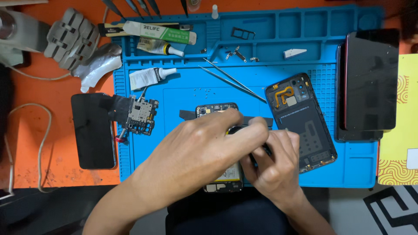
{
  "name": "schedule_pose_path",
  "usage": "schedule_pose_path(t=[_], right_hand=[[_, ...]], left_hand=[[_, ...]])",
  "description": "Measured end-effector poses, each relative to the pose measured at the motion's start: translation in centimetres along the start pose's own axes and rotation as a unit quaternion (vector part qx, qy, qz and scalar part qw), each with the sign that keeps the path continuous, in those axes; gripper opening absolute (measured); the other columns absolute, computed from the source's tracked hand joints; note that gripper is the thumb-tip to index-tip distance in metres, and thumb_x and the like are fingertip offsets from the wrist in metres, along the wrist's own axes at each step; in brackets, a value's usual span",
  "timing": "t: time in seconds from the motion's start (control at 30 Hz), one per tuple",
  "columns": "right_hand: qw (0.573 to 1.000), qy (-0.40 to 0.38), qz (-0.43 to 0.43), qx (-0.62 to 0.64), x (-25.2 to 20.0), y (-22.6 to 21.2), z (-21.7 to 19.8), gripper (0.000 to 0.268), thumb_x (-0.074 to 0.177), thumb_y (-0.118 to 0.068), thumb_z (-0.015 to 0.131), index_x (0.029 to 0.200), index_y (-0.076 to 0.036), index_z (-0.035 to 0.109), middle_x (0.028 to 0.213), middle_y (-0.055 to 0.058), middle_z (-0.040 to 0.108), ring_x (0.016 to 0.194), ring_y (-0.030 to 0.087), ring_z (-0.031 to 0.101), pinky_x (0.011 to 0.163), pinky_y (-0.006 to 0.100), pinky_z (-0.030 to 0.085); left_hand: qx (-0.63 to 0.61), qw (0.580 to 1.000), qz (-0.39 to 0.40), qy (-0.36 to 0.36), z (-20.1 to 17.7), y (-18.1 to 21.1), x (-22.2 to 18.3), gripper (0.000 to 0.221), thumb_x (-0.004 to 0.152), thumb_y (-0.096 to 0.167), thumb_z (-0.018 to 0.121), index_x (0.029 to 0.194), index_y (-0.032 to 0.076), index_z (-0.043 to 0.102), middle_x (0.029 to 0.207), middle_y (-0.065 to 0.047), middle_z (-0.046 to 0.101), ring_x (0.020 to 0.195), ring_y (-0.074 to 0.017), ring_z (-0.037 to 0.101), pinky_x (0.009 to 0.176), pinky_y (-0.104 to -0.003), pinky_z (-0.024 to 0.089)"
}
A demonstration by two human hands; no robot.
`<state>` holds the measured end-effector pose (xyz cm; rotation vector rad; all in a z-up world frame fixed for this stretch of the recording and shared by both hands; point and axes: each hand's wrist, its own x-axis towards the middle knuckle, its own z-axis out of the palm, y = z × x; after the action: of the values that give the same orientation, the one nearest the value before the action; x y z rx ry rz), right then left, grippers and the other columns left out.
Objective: The person uses a screwdriver to remove screws from a smartphone's internal frame. They then use tweezers to carefully lift and disconnect a small ribbon cable from the motherboard. Finally, they place the motherboard assembly onto the blue work mat.
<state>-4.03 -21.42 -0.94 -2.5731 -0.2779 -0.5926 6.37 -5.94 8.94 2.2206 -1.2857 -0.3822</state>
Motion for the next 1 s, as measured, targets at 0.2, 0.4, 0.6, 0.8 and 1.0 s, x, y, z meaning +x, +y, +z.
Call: schedule_pose_path(t=[0.2, 0.4, 0.6, 0.8, 1.0], right_hand=[[1.0, -0.007, -0.005, -0.019, 0.3, -0.3, 0.0, 0.019, 0.094, -0.014, 0.067, 0.08, -0.004, 0.058, 0.086, 0.007, 0.06, 0.072, 0.027, 0.056, 0.07, 0.043, 0.035], [0.999, -0.02, -0.015, -0.026, -0.5, 0.5, 0.5, 0.012, 0.09, -0.013, 0.073, 0.096, -0.003, 0.074, 0.088, 0.008, 0.068, 0.077, 0.023, 0.062, 0.07, 0.04, 0.042], [0.999, -0.047, -0.002, 0.017, -0.3, -0.1, -0.5, 0.015, 0.09, -0.009, 0.069, 0.103, -0.004, 0.074, 0.093, 0.008, 0.068, 0.077, 0.024, 0.062, 0.069, 0.039, 0.042], [0.995, -0.097, 0.013, -0.021, -1.3, 0.3, -1.0, 0.023, 0.09, -0.014, 0.071, 0.112, -0.007, 0.072, 0.105, 0.009, 0.069, 0.089, 0.025, 0.064, 0.076, 0.041, 0.043], [0.994, -0.099, -0.004, -0.051, -0.5, -0.2, -0.8, 0.024, 0.092, -0.015, 0.07, 0.116, -0.009, 0.071, 0.101, 0.007, 0.066, 0.085, 0.025, 0.06, 0.076, 0.041, 0.04]], left_hand=[[-0.032, 0.999, -0.023, -0.017, -0.1, -0.8, -0.9, 0.03, 0.091, -0.003, 0.053, 0.116, 0.008, 0.04, 0.099, -0.014, 0.054, 0.072, -0.0371, 0.05, 0.039, -0.049, 0.041], [-0.137, 0.953, -0.113, 0.247, 1.5, -2.4, -6.1, 0.036, 0.096, 0.002, 0.062, 0.129, 0.003, 0.048, 0.076, -0.006, 0.055, 0.055, -0.0154, 0.046, 0.056, -0.029, 0.045], [0.032, 0.977, -0.13, 0.164, 7.0, -3.9, -8.3, 0.036, 0.088, 0.006, 0.055, 0.123, 0.01, 0.064, 0.067, -0.004, 0.052, 0.05, -0.0168, 0.045, 0.04, -0.035, 0.037], [0.039, 0.98, -0.139, 0.133, 9.5, -4.5, -9.0, 0.05, 0.089, 0.01, 0.059, 0.138, 0.017, 0.057, 0.066, -0.001, 0.048, 0.048, -0.0163, 0.041, 0.034, -0.035, 0.033], [0.046, 0.98, -0.135, 0.139, 9.6, -4.6, -9.0, 0.051, 0.086, 0.011, 0.062, 0.137, 0.017, 0.059, 0.068, -0.001, 0.049, 0.049, -0.0195, 0.045, 0.035, -0.037, 0.035]])
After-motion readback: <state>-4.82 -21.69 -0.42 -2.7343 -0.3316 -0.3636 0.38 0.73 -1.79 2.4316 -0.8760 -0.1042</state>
